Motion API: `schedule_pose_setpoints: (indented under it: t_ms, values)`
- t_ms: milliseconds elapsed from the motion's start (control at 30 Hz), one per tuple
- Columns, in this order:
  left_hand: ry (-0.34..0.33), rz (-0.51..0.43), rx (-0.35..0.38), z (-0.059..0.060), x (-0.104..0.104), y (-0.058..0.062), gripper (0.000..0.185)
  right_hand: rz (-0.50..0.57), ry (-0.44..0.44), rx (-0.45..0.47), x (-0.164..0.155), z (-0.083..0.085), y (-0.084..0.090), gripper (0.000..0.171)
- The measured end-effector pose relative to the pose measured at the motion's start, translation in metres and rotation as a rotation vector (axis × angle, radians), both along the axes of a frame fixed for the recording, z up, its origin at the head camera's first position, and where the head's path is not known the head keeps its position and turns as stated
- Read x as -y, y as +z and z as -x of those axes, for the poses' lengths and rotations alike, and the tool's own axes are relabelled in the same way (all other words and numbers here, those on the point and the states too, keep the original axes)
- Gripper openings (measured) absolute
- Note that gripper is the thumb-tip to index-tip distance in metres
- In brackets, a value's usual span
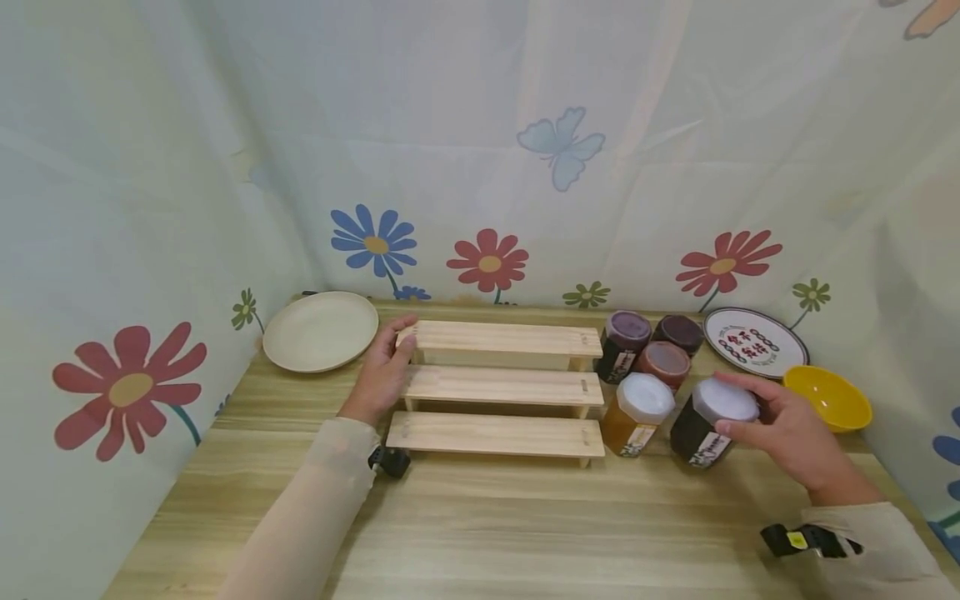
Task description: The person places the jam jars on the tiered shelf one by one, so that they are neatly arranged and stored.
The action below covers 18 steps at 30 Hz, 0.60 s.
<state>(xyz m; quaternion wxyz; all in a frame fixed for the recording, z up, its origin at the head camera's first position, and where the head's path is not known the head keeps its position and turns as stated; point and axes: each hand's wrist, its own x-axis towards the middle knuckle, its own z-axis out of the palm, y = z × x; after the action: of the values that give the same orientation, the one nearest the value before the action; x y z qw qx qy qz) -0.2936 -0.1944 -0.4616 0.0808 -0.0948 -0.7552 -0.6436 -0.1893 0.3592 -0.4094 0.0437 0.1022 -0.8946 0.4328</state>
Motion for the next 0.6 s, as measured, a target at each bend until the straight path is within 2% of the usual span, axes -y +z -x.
schedule_pose_setpoints:
  t_ms: [200, 300, 433, 600]
  values:
    - [-0.011, 0.008, -0.019, 0.001, 0.000, -0.001, 0.044, 0.084, -0.013, -0.027, 0.000, -0.004, 0.017, 0.063]
    - [-0.010, 0.008, -0.021, 0.002, 0.001, -0.002, 0.043, 0.155, -0.005, -0.024, 0.001, -0.005, 0.030, 0.065]
    - [-0.013, 0.010, -0.025, 0.002, 0.001, -0.004, 0.042, 0.199, -0.023, -0.057, 0.006, -0.005, 0.047, 0.065]
    - [-0.024, -0.003, -0.012, 0.001, 0.001, -0.004, 0.043, 0.162, -0.054, -0.070, 0.015, -0.006, 0.064, 0.065]
